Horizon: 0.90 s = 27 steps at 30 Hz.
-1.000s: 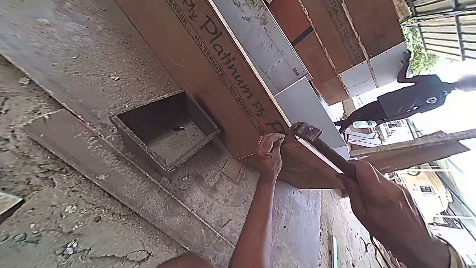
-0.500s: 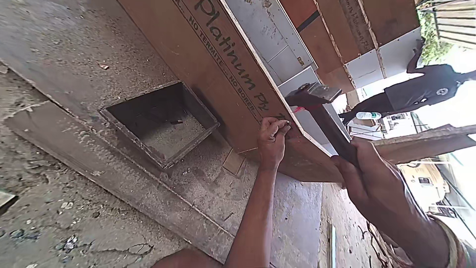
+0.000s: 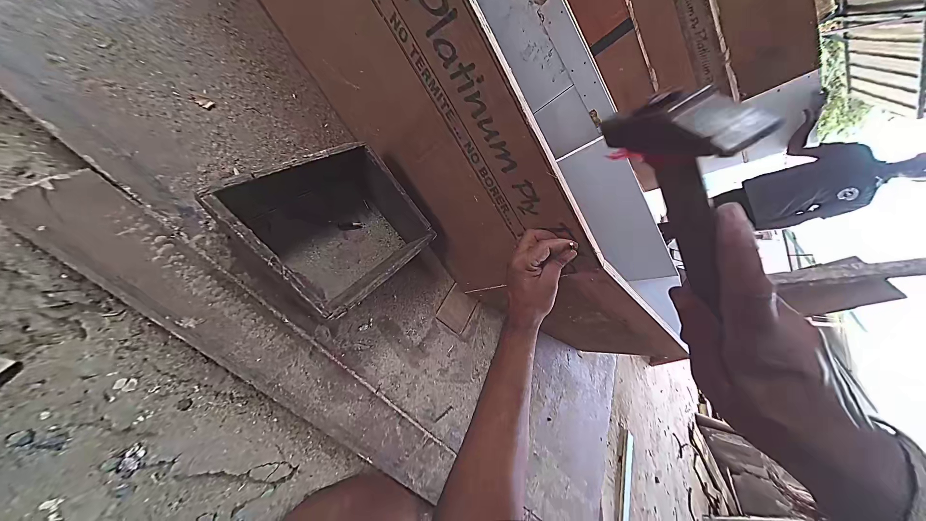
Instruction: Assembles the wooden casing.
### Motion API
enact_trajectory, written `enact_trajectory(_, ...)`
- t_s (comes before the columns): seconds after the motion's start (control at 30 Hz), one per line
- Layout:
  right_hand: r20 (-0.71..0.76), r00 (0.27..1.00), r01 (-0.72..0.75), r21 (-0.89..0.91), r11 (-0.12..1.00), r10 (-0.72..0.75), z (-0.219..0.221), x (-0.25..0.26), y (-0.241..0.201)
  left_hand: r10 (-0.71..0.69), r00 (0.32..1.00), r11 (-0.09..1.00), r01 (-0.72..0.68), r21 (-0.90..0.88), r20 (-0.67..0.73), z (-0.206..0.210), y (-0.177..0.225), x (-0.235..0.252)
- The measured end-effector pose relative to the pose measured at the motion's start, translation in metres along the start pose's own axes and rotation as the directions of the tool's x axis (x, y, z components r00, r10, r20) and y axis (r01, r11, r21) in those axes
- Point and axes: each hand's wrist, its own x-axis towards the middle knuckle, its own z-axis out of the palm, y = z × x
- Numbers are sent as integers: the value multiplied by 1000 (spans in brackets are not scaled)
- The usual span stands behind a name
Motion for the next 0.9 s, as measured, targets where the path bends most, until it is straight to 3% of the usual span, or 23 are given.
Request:
enact_trajectory(0.1, 299, 954, 26, -79, 997, -1, 1, -2, 8, 13, 1000, 1000, -14, 22, 4, 1, -1, 1)
enact_trajectory(0.13, 328, 945, 34, -90, 995, -3, -4, 1, 6, 20, 1000, 1000, -20, 24, 4, 1, -1, 1)
enact_trajectory(0.27, 76, 997, 31, 14, 999, -32, -35, 18, -10, 7, 999, 1000, -5, 25, -54, 5, -2, -2)
enact_trajectory(0.37, -94, 995, 18, -9, 1000, -19, -30, 17, -15, -11, 992, 1000, 9, -13, -127, 14, 1, -8)
enact_trajectory(0.4, -48, 999, 21, -35, 999, -23, -23, 11, -13, -13, 992, 1000, 11, -17, -129, 14, 2, -7)
enact_trajectory(0.47, 216, 976, 8, -70, 997, 8, -13, 4, -6, -15, 994, 1000, 12, -27, -111, 13, 2, -7)
enact_trajectory(0.5, 386, 921, -29, -78, 997, 57, -14, 8, -4, -4, 995, 999, 1, -32, -101, 13, 2, -6)
enact_trajectory(0.53, 466, 881, -46, -90, 995, 83, -16, 13, -3, 4, 996, 999, -8, -40, -87, 11, 1, -6)
enact_trajectory(0.57, 445, 893, -21, -95, 995, 62, -19, 19, -3, 10, 996, 999, -14, -49, -84, 10, 0, -4)
enact_trajectory(0.67, 129, 990, 56, -21, 998, -52, -36, 25, -12, 16, 993, 999, -21, -46, -114, 13, -2, -7)
enact_trajectory(0.73, -87, 996, 29, -27, 999, -32, -41, 26, -13, 28, 990, 999, -34, -41, -140, 16, -4, -9)
enact_trajectory(0.8, -159, 987, 16, -72, 997, -27, -32, 22, -8, 15, 986, 1000, -18, -13, -165, 17, -4, -13)
enact_trajectory(0.87, 121, 992, 45, -126, 991, -30, -30, 20, -7, 10, 983, 1000, -11, -5, -181, 18, -5, -13)
enact_trajectory(0.9, 368, 930, 32, -132, 991, 19, -31, 26, -4, 10, 983, 1000, -13, -15, -185, 19, -5, -14)
